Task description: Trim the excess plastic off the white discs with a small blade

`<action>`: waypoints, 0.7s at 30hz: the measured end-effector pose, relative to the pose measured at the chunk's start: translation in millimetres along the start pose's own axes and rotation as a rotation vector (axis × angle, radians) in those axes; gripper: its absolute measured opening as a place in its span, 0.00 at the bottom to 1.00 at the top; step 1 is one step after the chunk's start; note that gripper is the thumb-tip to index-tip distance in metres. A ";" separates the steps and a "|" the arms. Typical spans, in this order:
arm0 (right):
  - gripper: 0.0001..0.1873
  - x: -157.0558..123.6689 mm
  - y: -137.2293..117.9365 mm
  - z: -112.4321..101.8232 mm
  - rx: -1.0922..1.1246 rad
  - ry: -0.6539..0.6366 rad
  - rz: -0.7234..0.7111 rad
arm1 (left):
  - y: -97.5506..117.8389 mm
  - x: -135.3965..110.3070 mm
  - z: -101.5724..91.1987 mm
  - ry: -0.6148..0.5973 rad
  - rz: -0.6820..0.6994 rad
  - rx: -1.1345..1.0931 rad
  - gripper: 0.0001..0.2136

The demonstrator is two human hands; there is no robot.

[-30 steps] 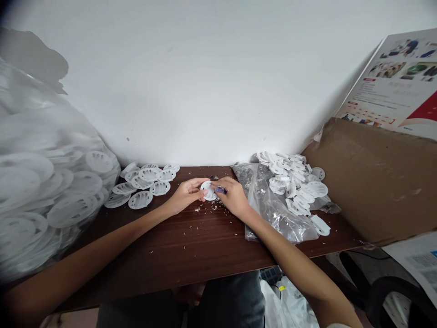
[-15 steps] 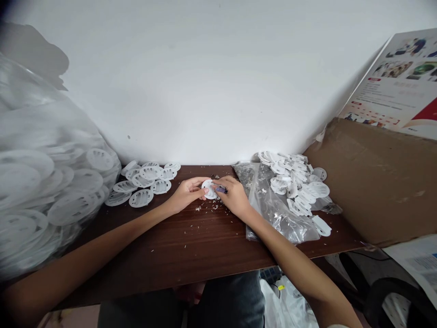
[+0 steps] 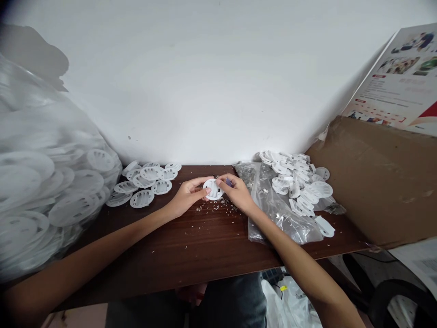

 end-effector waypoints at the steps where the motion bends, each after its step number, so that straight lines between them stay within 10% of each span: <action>1: 0.14 -0.2 0.7 0.0 0.060 -0.008 0.019 | 2.9 -0.6 2.4 0.013 0.002 -0.018 0.25; 9: 0.14 -8.2 0.5 16.5 0.570 -0.128 0.206 | 2.2 1.1 11.1 0.179 -0.047 -0.443 0.22; 21: 0.14 -22.6 0.8 46.7 0.779 -0.204 0.288 | -12.4 -5.5 15.1 0.209 0.014 -0.289 0.11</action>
Point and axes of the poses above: each hand's wrist, its own x-axis towards the middle knuckle, its own z-axis out of the palm, y = z × x, the point moved 7 cm from there along x, towards the middle knuckle, and after that the axes turned 4 degrees about -y, right-handed, at the moved point
